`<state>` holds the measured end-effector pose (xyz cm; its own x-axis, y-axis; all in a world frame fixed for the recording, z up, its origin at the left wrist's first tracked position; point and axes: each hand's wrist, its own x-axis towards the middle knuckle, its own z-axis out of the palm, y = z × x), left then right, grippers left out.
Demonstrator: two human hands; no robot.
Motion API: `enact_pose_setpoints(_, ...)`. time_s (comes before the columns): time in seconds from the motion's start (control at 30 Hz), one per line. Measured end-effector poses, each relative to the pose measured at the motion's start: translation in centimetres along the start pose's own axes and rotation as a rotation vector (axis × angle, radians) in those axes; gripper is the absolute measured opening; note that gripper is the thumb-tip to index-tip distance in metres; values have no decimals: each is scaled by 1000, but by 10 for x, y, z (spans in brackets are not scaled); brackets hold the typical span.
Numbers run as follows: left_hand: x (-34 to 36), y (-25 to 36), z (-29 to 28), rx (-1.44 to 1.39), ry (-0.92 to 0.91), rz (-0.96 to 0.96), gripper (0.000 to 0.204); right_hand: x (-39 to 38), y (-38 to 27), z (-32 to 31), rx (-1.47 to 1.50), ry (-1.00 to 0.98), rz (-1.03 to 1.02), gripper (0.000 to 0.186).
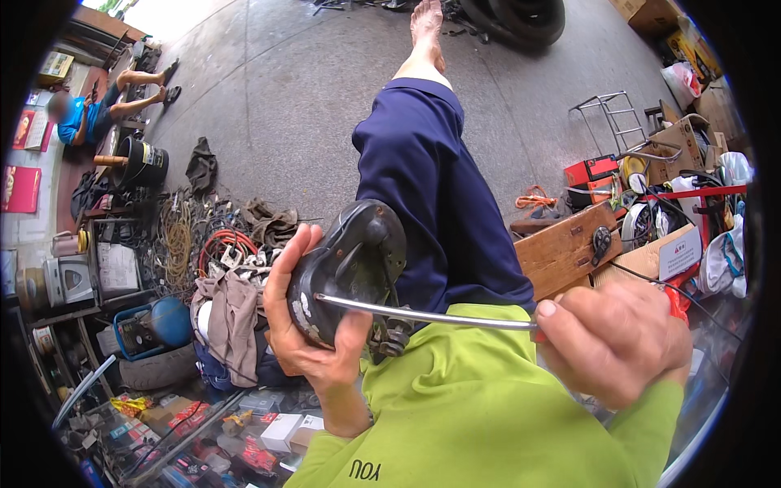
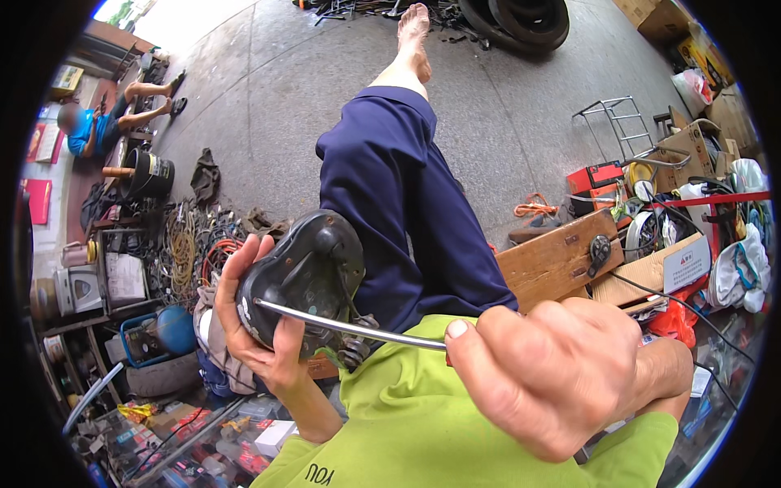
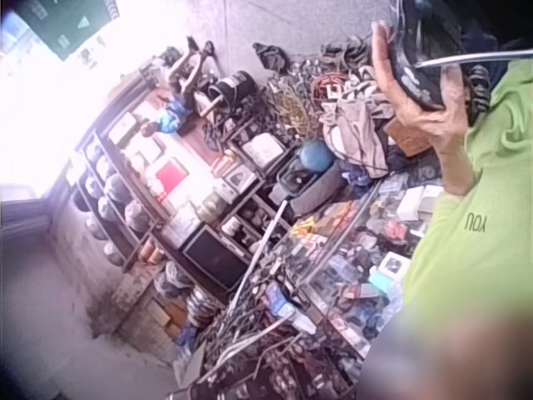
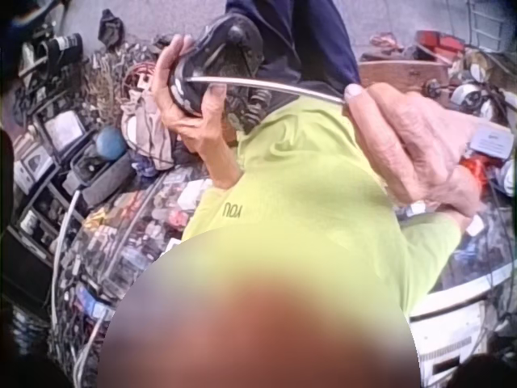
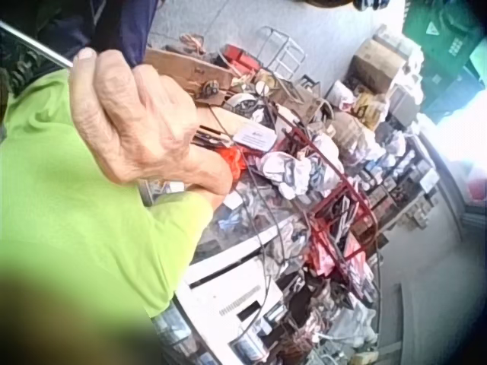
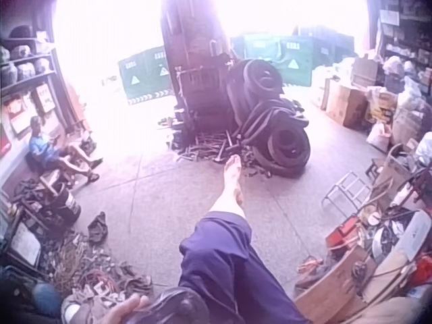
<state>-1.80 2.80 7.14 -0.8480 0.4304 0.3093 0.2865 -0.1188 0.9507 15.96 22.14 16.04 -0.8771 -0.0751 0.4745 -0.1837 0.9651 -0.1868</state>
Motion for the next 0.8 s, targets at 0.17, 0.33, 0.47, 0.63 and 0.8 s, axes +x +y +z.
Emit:
enact_pose_setpoints(0.17,3,2,-3,115,-88,8,67,1,-6,-4,-16,-20,55,32)
enact_pose_setpoints(0.33,-5,1,0,152,-55,32,65,-2,-4,-7,470,-104,387,36)
enact_pose_setpoints(0.47,-6,1,2,191,-23,60,62,5,-10,-11,395,-108,425,34)
enact_pose_setpoints(0.63,-5,-2,1,179,-28,98,60,-2,-13,-16,-186,-115,76,33)
enact_pose_setpoints(0.8,-5,-2,2,216,-45,137,60,-8,-2,-7,-70,-94,64,32)
